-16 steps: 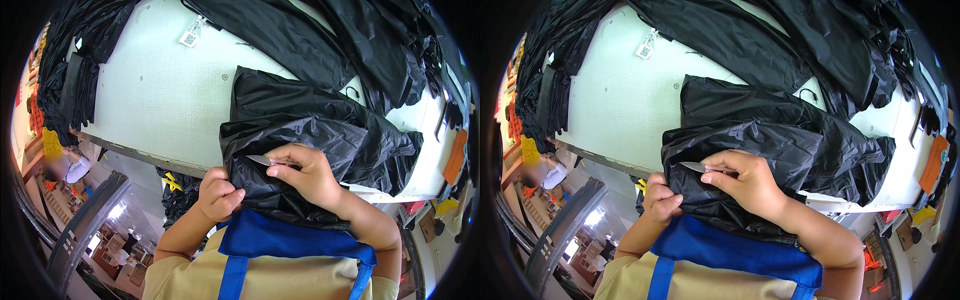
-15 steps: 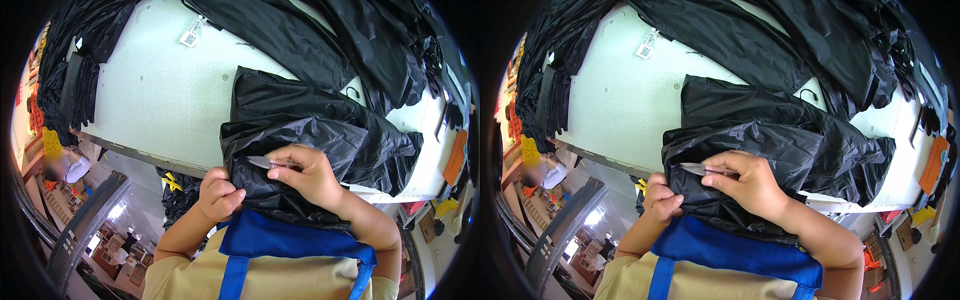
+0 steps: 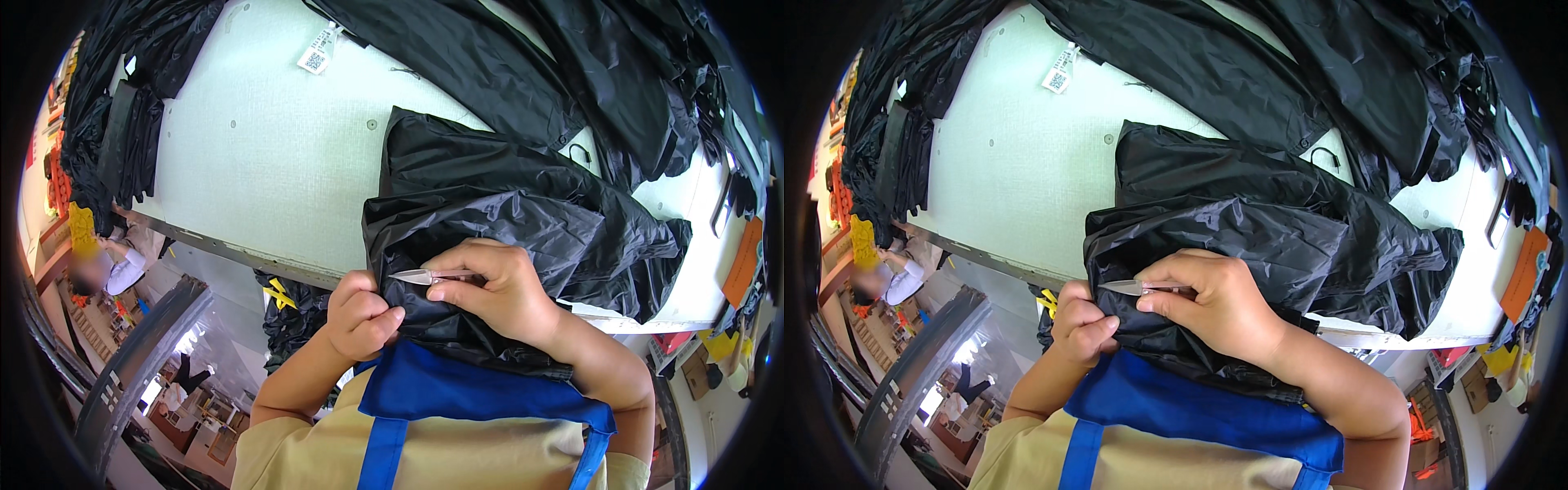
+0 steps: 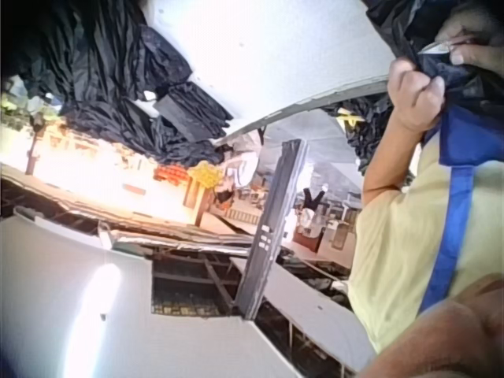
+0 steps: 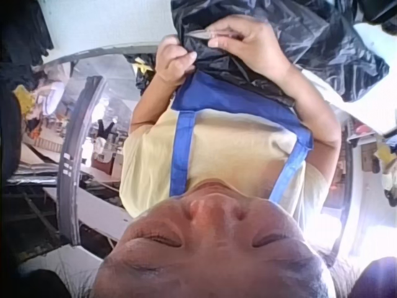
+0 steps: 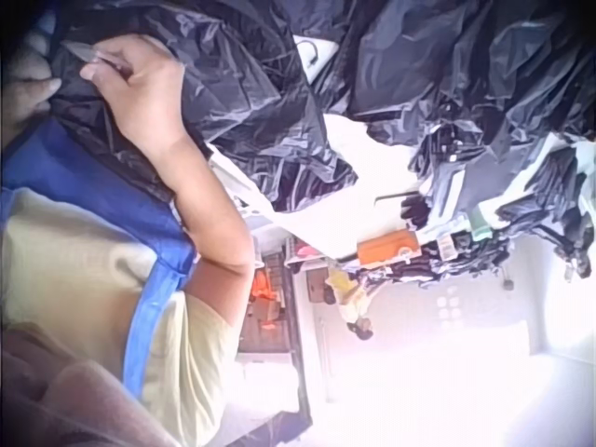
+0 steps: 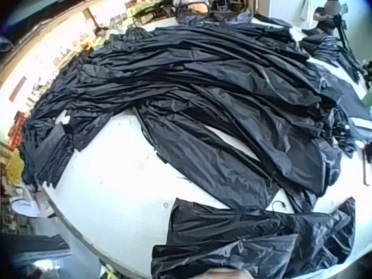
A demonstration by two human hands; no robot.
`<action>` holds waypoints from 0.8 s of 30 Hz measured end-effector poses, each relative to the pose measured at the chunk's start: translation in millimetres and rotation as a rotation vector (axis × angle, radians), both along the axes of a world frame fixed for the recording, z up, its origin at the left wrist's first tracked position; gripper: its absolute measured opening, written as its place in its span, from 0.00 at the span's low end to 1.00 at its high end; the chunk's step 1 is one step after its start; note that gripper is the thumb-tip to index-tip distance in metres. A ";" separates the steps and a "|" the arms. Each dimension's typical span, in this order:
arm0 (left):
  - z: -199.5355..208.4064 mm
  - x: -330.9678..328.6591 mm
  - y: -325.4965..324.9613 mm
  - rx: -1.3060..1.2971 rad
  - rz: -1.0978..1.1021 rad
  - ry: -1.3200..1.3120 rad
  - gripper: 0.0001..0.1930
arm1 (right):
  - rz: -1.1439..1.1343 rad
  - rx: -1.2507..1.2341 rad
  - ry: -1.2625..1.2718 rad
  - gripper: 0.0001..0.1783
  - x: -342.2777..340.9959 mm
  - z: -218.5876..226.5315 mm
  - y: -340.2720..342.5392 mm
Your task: The person folds a black jacket on a table, aligns the sleeves, and smooths the fabric. They then fold the jacket into a compact rectangle and place it on a stack of similar folded items.
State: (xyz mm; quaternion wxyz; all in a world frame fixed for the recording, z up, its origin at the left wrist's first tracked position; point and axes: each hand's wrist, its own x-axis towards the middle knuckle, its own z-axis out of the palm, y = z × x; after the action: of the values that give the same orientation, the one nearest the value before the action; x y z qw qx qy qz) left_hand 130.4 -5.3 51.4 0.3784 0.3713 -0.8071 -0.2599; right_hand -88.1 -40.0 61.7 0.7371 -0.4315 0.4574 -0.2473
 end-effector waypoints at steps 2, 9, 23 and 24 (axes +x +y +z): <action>0.1 1.1 0.8 0.002 -0.004 -0.002 0.14 | -0.098 0.030 -0.044 0.13 -0.8 -4.1 6.1; -0.5 -0.6 1.1 -0.005 0.005 -0.002 0.14 | -0.075 0.129 -0.020 0.13 -3.3 -6.2 8.5; -0.7 1.4 0.9 0.006 -0.016 -0.019 0.14 | 0.012 0.299 -0.101 0.10 0.5 -10.0 -1.8; 0.9 3.2 2.7 0.028 -0.025 -0.037 0.16 | -0.011 0.311 -0.113 0.11 -0.5 -10.6 -1.4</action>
State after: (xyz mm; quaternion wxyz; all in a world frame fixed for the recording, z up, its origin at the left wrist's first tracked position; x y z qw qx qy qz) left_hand 133.6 -2.6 52.2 0.3548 0.3714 -0.8148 -0.2690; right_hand -88.6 -41.4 51.1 0.8183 -0.2949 0.4504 -0.2014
